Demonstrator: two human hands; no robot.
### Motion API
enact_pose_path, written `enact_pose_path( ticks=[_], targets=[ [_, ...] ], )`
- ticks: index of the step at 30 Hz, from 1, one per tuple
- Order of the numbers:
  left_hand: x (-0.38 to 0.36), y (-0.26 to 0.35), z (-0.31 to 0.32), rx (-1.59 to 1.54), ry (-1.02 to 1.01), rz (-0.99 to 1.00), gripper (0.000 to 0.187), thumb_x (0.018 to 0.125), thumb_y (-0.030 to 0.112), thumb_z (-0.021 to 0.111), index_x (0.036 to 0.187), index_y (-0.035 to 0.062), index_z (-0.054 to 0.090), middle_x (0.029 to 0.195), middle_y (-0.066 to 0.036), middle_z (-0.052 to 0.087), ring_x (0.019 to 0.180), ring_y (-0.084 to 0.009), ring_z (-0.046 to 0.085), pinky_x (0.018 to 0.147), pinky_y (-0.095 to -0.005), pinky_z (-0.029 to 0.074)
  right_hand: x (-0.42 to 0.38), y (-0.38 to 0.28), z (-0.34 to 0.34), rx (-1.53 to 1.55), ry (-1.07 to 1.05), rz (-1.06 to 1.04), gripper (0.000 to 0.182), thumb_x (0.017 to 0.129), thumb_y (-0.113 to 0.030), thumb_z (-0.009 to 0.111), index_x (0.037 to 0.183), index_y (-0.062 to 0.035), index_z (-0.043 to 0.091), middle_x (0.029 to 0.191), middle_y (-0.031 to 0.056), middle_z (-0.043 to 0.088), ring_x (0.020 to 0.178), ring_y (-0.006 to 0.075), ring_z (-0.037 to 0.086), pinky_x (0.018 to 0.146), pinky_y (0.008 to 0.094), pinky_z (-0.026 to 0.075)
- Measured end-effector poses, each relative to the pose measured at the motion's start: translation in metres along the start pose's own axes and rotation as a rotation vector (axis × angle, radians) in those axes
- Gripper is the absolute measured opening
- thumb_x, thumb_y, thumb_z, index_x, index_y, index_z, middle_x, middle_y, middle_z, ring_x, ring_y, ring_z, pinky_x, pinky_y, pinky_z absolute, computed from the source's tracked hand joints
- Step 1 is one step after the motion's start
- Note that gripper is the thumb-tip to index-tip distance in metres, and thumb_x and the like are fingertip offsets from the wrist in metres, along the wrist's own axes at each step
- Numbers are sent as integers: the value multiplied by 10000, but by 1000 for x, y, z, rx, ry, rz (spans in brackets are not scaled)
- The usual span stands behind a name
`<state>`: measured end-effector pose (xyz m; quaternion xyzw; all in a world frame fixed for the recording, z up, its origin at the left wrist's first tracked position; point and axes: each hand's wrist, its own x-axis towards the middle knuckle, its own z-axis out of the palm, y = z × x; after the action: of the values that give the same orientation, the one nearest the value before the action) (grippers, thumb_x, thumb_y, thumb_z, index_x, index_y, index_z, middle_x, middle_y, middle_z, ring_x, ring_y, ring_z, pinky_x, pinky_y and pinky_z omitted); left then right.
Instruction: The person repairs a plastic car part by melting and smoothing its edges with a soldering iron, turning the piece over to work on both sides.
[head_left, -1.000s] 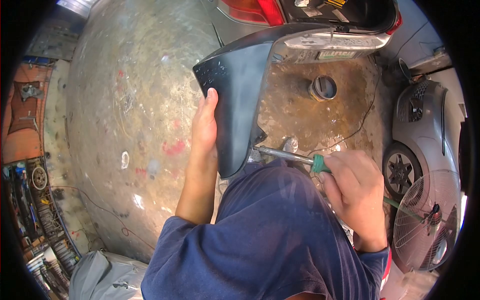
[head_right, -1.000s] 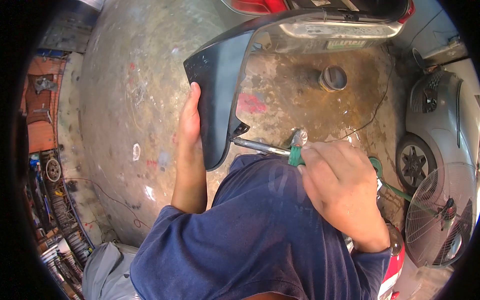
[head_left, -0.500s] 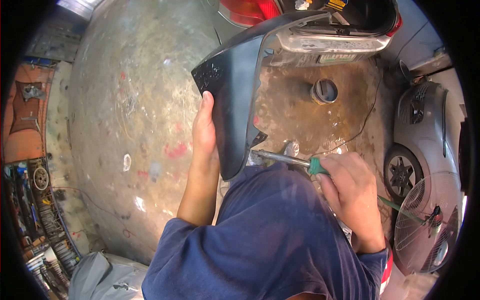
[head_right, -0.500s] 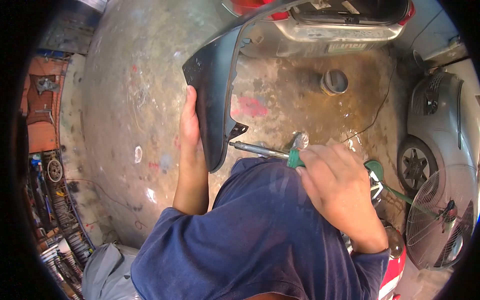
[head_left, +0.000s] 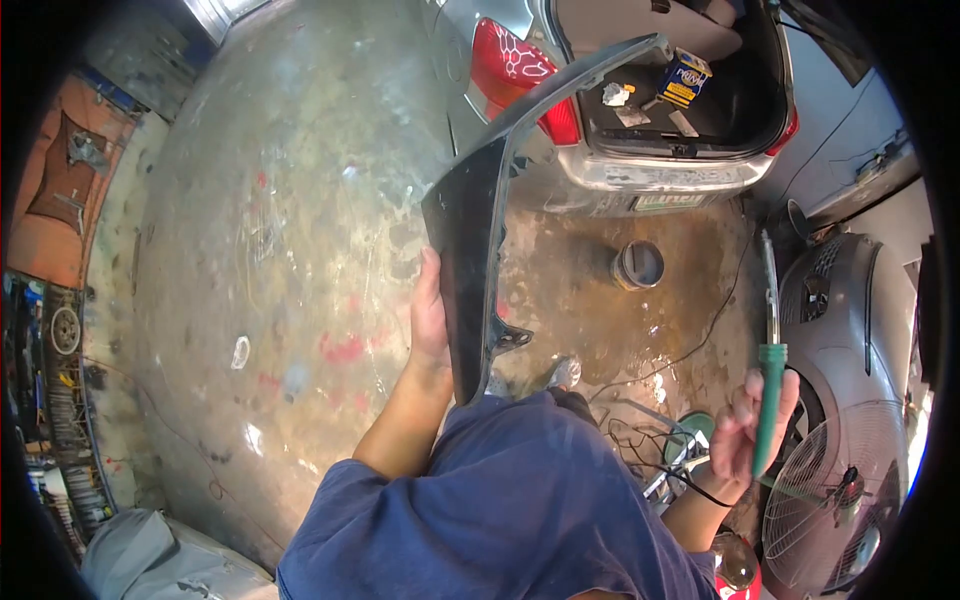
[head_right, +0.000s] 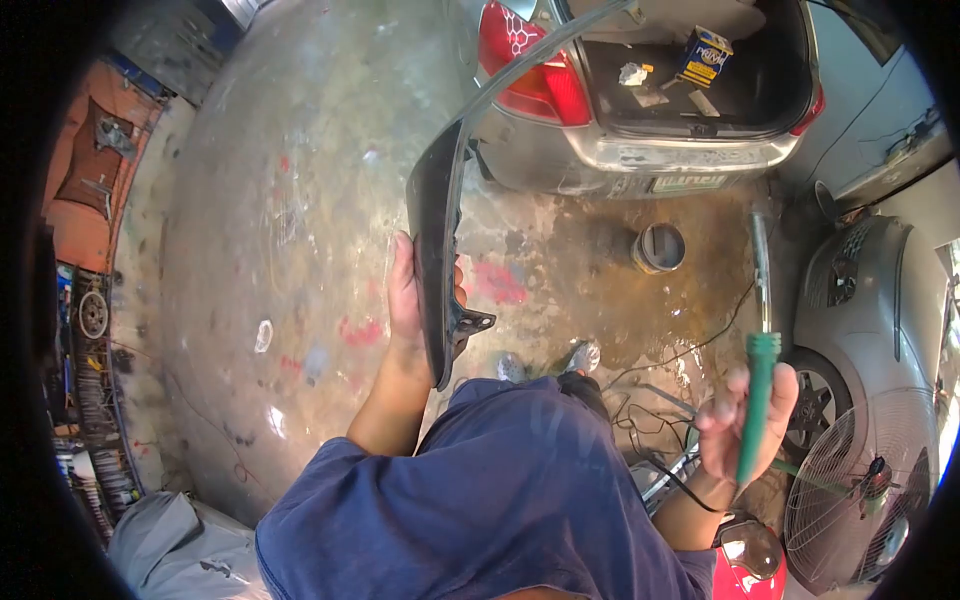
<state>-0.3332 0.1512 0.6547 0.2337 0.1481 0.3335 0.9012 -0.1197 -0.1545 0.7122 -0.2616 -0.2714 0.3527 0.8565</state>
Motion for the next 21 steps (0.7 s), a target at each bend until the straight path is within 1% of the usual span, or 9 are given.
enact_pose_path(
  ticks=[1,2,4,5,8,10,13,15,21],
  targets=[
    [-1,-1,18,32,104,15,580,1064,560,358,1165,52,620,778,-49,650,610,-146,642,536,-266,531,-6,-2,0,-31,13,-50,677,945,-135,692,1543,-126,375,1202,168,519,914,197,579,798,374,595],
    [-1,-3,29,63,211,29,555,1064,552,374,1109,67,639,712,-36,642,525,-135,623,458,-246,515,-5,-1,4,-72,-4,-94,684,933,-148,712,1533,-120,384,1173,150,522,894,187,570,794,358,586],
    [6,-8,29,5,270,29,562,1068,536,379,1177,45,629,830,-66,681,639,-165,668,548,-276,553,1,8,21,-155,-34,-183,701,910,-173,753,1513,-107,401,1116,115,527,855,167,551,784,327,566],
    [9,-11,26,-24,302,28,569,1070,528,381,1210,33,624,890,-80,700,697,-179,691,593,-291,573,4,15,29,-288,-19,-262,629,900,-223,772,1434,-85,469,1064,111,561,830,150,569,696,282,549],
    [2,-5,-1,167,112,-44,532,1079,482,412,1316,29,559,1113,-72,682,925,-149,672,792,-293,556,-10,37,42,-629,59,-390,591,884,-302,792,1363,-129,491,964,120,608,764,211,633,658,333,561],
    [4,-5,-9,204,166,-19,496,1080,440,441,1332,26,541,1149,-75,670,955,-145,666,818,-292,550,-19,50,45,-957,8,-404,571,852,-215,824,1313,-98,509,862,167,655,657,239,648,576,387,568],
    [3,-5,-17,241,220,36,465,1077,389,479,1359,20,506,1200,-84,650,992,-150,662,840,-294,547,-8,64,49,-894,-200,-340,526,818,-149,831,1240,-28,541,837,184,665,658,259,656,588,384,545],
    [5,-4,-20,261,214,73,458,1076,365,494,1374,18,483,1220,-90,640,1009,-158,661,849,-300,548,2,63,46,-1046,-329,-390,497,809,-130,823,1203,3,551,844,183,665,661,266,658,585,376,529],
    [5,-4,-18,292,168,89,455,1077,333,493,1407,24,442,1242,-109,622,1051,-192,651,876,-338,549,16,63,48,-1163,-339,-375,477,775,-106,827,1152,4,557,902,175,668,680,259,657,619,356,533]
  ],
)
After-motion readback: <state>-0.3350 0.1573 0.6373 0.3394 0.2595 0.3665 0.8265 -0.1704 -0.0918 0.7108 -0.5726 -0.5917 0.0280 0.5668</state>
